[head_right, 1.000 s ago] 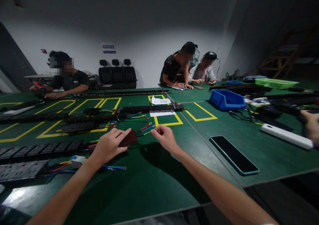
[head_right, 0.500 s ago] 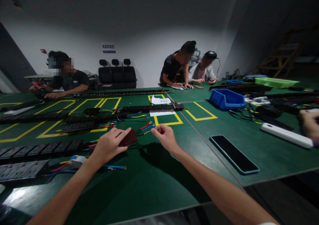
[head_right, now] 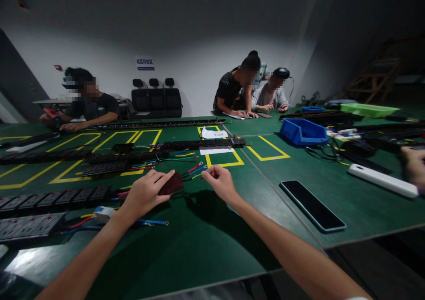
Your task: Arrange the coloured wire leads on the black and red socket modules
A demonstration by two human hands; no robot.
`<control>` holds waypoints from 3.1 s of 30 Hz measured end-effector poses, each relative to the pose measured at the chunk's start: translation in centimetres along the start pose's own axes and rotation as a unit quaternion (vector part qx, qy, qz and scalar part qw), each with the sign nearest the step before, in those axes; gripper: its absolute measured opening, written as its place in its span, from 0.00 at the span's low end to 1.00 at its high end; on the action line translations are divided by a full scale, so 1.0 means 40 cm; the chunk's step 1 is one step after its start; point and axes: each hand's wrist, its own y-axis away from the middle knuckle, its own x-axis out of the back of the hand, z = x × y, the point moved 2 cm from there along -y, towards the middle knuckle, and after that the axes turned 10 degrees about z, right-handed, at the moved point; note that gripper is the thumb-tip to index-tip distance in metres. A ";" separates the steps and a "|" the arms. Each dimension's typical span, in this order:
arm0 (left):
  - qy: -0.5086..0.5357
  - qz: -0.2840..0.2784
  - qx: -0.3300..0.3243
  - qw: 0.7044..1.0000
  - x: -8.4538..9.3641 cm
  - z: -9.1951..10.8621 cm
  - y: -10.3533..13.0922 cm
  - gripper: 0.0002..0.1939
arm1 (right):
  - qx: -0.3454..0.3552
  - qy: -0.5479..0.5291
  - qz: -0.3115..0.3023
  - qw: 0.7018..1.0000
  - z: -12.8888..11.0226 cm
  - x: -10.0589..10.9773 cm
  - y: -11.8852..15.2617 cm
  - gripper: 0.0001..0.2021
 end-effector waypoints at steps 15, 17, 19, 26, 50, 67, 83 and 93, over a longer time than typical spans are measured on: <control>0.000 -0.001 -0.003 1.000 -0.003 -0.002 0.000 0.39 | 0.005 0.008 0.002 1.000 -0.006 0.000 0.000 0.19; 0.000 -0.001 -0.004 1.000 -0.003 -0.002 0.000 0.39 | 0.004 0.006 0.002 1.000 -0.007 0.000 0.000 0.19; 0.002 0.001 -0.005 1.000 -0.004 -0.002 0.000 0.39 | 0.002 0.002 0.002 1.000 -0.006 0.000 0.000 0.19; 0.001 -0.002 -0.002 1.000 -0.003 -0.001 0.000 0.38 | -0.002 0.000 -0.005 1.000 0.002 0.000 0.000 0.17; -0.004 0.005 -0.009 1.000 -0.009 -0.002 0.003 0.37 | 0.002 0.002 -0.006 1.000 0.000 0.001 -0.002 0.17; 0.002 0.003 -0.007 1.000 -0.004 -0.001 0.001 0.37 | 0.031 0.013 0.013 0.999 -0.013 0.000 0.006 0.15; 0.006 0.006 -0.005 1.000 -0.005 -0.002 0.003 0.38 | 0.034 0.020 0.002 0.999 -0.015 0.003 0.006 0.16; 0.008 0.003 -0.004 1.000 0.000 -0.001 0.000 0.38 | 0.037 0.020 0.016 0.999 -0.023 0.003 0.009 0.16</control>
